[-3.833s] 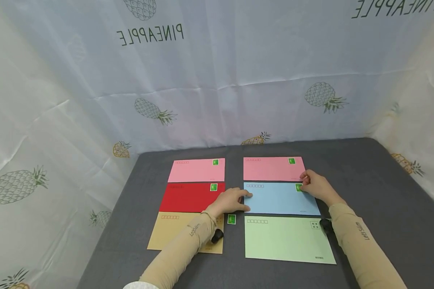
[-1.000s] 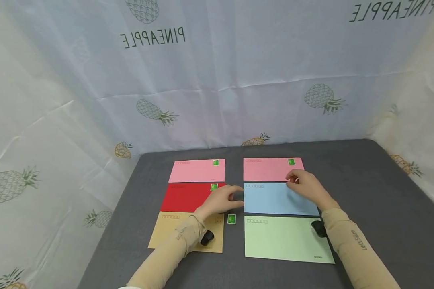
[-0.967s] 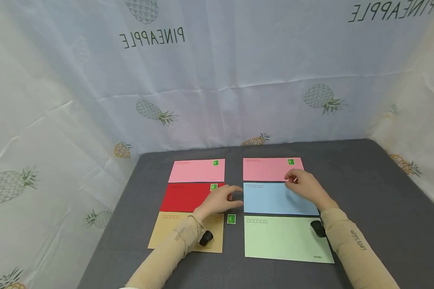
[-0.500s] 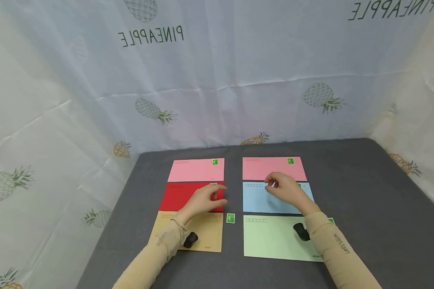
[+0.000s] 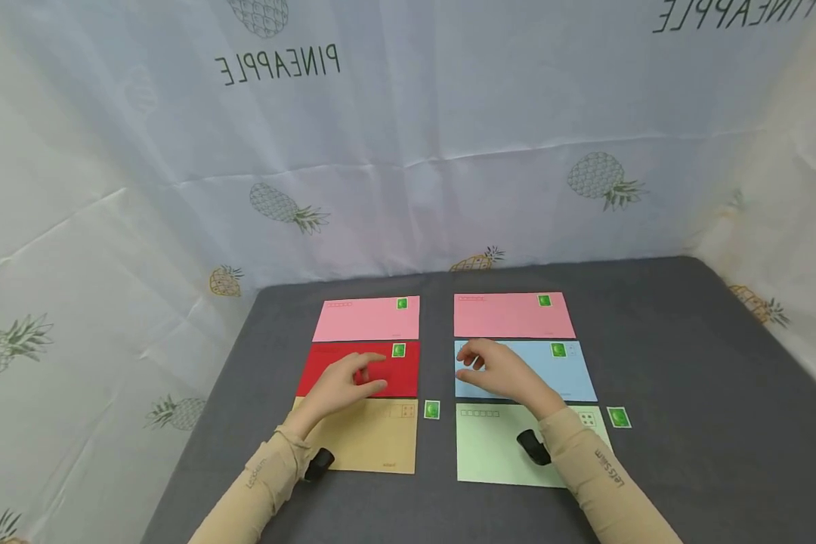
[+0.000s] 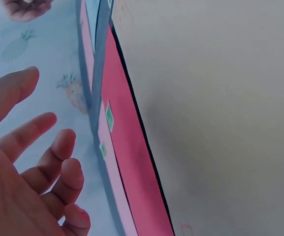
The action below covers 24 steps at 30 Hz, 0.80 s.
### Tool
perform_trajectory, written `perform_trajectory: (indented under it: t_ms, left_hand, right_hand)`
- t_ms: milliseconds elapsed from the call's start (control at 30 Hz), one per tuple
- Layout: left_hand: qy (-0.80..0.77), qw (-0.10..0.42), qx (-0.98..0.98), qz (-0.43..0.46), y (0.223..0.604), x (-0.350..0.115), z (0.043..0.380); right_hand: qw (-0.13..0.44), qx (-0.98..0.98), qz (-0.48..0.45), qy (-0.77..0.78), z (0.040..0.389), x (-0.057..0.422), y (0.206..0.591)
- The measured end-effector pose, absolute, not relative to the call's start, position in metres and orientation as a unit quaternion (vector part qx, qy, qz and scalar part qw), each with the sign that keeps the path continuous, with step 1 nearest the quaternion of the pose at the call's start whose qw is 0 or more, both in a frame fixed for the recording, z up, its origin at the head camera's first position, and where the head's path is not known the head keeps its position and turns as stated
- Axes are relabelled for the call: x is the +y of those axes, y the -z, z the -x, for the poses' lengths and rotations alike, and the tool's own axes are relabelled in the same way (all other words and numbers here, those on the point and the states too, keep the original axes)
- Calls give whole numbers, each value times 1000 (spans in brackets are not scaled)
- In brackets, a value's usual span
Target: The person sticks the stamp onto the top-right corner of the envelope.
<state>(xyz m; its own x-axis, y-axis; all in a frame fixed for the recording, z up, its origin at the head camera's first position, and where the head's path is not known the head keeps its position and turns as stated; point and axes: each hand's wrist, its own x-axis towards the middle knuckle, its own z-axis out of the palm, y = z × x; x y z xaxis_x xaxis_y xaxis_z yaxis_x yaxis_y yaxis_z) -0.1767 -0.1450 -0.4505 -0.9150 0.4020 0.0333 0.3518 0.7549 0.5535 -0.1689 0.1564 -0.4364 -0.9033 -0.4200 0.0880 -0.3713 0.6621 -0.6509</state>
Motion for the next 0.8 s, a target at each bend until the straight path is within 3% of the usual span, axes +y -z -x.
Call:
perform_trajectory:
  t_ms: [800]
  left_hand:
    - [-291, 40, 945, -143, 462, -223, 126]
  right_hand:
    - [96, 903, 229, 350, 152, 99, 450]
